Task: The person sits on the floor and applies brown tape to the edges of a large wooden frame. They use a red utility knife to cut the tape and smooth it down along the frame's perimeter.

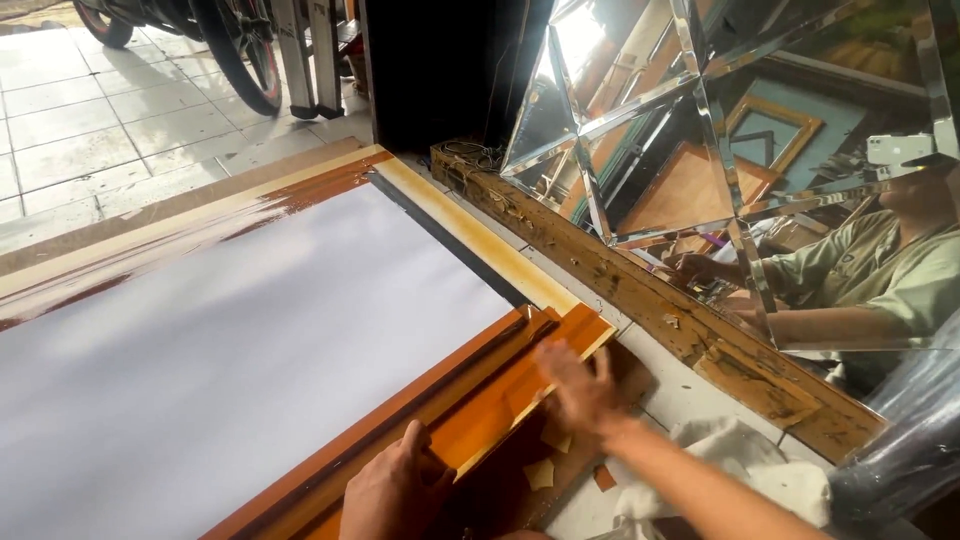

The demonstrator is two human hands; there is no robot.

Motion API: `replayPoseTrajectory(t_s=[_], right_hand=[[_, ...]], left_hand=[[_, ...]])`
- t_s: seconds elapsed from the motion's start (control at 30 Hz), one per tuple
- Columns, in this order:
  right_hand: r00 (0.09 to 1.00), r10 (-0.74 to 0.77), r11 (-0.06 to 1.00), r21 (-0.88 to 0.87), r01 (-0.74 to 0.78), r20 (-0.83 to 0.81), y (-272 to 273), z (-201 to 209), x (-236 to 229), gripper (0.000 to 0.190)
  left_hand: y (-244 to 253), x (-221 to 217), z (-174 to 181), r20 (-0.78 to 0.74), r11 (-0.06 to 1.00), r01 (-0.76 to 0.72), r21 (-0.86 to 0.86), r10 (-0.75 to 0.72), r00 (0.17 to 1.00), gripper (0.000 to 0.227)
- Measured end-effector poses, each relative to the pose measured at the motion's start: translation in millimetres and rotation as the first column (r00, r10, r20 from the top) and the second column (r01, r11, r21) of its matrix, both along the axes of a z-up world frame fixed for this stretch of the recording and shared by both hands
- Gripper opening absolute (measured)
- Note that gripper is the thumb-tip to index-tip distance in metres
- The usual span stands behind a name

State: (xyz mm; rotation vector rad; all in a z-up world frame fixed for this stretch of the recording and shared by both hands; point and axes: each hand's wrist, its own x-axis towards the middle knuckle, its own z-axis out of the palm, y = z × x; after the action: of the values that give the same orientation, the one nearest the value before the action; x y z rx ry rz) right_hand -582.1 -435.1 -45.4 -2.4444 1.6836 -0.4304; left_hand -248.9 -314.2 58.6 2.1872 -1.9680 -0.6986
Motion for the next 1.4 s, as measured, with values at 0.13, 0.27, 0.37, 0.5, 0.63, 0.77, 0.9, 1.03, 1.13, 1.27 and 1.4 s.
replayPoseTrajectory(t_s=[0.13,0.27,0.37,0.5,0.63,0.77,0.9,1.03,1.13,1.27,1.4], right_hand=[[0.897,-0.288,0.924,0.150,0.352,-0.334,-38,37,-43,0.104],[0.891,-0.311,0.914,0.152,0.376,-0.332,-30,32,-38,0.097],[0.923,-0.272,0.930,0.173,0.325,-0.273,-20,18,-35,0.085],[0.956,-0.213,0.934,0.245,0.259,-0.199,-21,26,-51,0.081],[0.974,-0.219,0.940,0.254,0.227,-0.061,-22,29,-64,0.081],[0.977,-0.200,0.930,0.299,0.213,-0.072,-29,13,-72,0.081],[0.978,-0.209,0.917,0.346,0.201,-0.013,-35,13,-76,0.081],[0.970,-0.234,0.902,0.385,0.194,0.060,-39,16,-77,0.081],[0.971,-0.239,0.901,0.378,0.214,0.020,-36,22,-68,0.081],[0.957,-0.289,0.878,0.403,0.257,0.019,-16,39,-48,0.085],[0.949,-0.313,0.888,0.342,0.309,-0.044,-21,31,-42,0.083]], left_hand=[[4,3,9,-0.040,1.000,0.013,0.028,-0.012,0.999,0.020],[5,4,14,-0.101,0.997,0.075,-0.015,-0.076,0.992,0.031],[9,1,60,-0.209,0.997,0.061,-0.044,-0.069,0.975,0.045],[1,-36,122,-0.382,0.893,0.125,-0.433,-0.308,0.871,0.068],[1,-64,187,-0.476,0.942,0.134,-0.308,-0.274,0.836,0.064],[-9,-53,165,-0.732,0.935,-0.156,-0.318,-0.138,0.667,0.073],[-12,-61,168,-0.732,0.925,-0.133,-0.355,-0.186,0.656,0.075],[-10,-56,166,-0.775,0.886,-0.135,-0.443,-0.302,0.556,0.075],[0,-23,166,-0.648,0.954,-0.029,-0.297,-0.179,0.741,0.075],[17,27,133,-0.307,0.997,0.051,-0.062,-0.067,0.949,0.042],[24,48,70,-0.268,0.968,0.109,-0.228,-0.170,0.948,0.033]])
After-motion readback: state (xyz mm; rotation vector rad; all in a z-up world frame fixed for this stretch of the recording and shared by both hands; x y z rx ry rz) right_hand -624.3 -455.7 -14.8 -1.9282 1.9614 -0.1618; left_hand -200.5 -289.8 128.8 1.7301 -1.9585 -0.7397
